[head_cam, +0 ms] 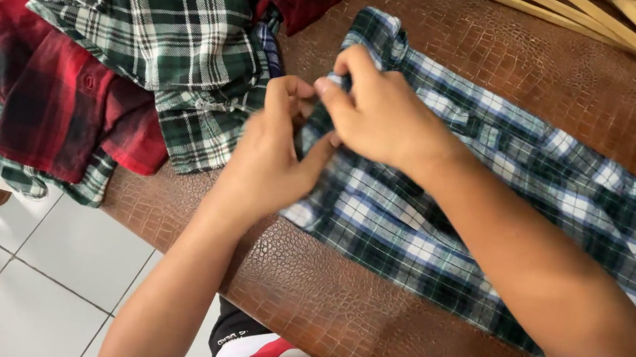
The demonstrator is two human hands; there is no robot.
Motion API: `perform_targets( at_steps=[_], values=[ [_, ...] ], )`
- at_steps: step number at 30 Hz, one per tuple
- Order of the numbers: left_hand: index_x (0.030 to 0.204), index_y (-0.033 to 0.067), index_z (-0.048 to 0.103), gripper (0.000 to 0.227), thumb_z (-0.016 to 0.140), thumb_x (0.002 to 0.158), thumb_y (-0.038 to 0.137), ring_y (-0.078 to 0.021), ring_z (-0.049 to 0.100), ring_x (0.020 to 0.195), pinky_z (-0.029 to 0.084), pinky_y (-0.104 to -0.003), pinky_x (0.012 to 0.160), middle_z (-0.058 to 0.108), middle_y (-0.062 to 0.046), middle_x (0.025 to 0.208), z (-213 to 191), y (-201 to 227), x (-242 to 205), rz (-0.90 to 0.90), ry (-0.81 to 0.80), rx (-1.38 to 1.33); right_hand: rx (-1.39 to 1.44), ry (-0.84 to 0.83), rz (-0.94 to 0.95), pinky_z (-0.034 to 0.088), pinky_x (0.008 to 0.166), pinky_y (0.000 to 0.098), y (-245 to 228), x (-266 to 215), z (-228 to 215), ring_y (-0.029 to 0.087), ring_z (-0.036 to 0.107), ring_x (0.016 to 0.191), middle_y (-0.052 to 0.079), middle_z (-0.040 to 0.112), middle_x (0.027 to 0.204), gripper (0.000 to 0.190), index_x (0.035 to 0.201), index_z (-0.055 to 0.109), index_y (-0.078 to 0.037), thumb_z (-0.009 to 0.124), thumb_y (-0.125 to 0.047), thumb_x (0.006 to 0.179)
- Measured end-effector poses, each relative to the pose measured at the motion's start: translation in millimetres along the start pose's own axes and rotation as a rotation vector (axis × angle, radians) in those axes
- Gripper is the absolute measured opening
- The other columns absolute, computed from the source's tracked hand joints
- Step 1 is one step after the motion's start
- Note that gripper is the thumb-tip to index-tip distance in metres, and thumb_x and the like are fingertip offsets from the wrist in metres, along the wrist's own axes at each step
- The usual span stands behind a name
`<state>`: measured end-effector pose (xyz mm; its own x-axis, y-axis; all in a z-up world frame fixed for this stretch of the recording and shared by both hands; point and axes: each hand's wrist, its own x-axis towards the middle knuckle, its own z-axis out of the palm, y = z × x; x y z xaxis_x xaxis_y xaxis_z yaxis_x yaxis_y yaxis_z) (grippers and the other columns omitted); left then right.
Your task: Folding a green and white plaid shirt on a workspace table.
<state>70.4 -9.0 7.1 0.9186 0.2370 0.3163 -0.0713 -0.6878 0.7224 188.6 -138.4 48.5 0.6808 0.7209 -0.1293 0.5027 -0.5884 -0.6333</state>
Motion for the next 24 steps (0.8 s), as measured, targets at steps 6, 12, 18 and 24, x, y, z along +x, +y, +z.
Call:
perform_targets(
  at_steps=[6, 12, 18, 24],
  values=[
    [0.133, -0.0043, 0.024, 0.039, 0.042, 0.105, 0.016, -0.0234, 0.057, 0.116, 0.046, -0.035, 0.102, 0.059, -0.023, 0.127, 4, 23, -7, -0.018, -0.251, -0.611, 0.131, 0.062, -0.036, 0.044, 0.044, 0.0306, 41, -2, -8, 0.019, 0.061, 0.053, 0.013, 0.070, 0.081, 0.046, 0.123, 0.051, -0.004, 0.059, -0.041, 0.097],
    [0.132, -0.0041, 0.026, 0.061, 0.019, 0.105, 0.051, -0.0206, 0.059, 0.107, 0.048, -0.033, 0.097, 0.059, -0.020, 0.136, 6, 40, -10, -0.003, -0.411, -0.697, 0.621, 0.042, -0.106, 0.058, 0.072, 0.0307, 95, -47, -22, 0.027, 0.069, 0.095, 0.029, 0.063, 0.122, 0.060, 0.133, 0.037, -0.002, 0.067, 0.009, 0.083],
    [0.135, -0.0068, 0.038, 0.051, 0.032, 0.108, 0.036, -0.0288, 0.051, 0.128, 0.042, -0.041, 0.110, 0.048, -0.022, 0.142, 22, 58, -6, 0.109, -0.326, -0.603, 1.203, 0.182, 0.101, 0.056, 0.078, 0.0282, 115, -112, -38, 0.023, 0.067, 0.092, 0.020, 0.066, 0.115, 0.062, 0.136, 0.037, -0.004, 0.064, 0.007, 0.081],
    [0.154, -0.0109, 0.020, 0.071, 0.027, 0.108, 0.043, -0.0474, 0.007, 0.158, 0.016, -0.058, 0.124, 0.010, -0.036, 0.166, 62, 63, -12, 0.252, -0.576, -0.371, 1.396, 0.281, 0.198, 0.047, 0.101, 0.0356, 116, -134, -29, 0.027, 0.061, 0.114, 0.020, 0.064, 0.123, 0.043, 0.130, 0.051, 0.004, 0.051, 0.004, 0.087]
  ],
)
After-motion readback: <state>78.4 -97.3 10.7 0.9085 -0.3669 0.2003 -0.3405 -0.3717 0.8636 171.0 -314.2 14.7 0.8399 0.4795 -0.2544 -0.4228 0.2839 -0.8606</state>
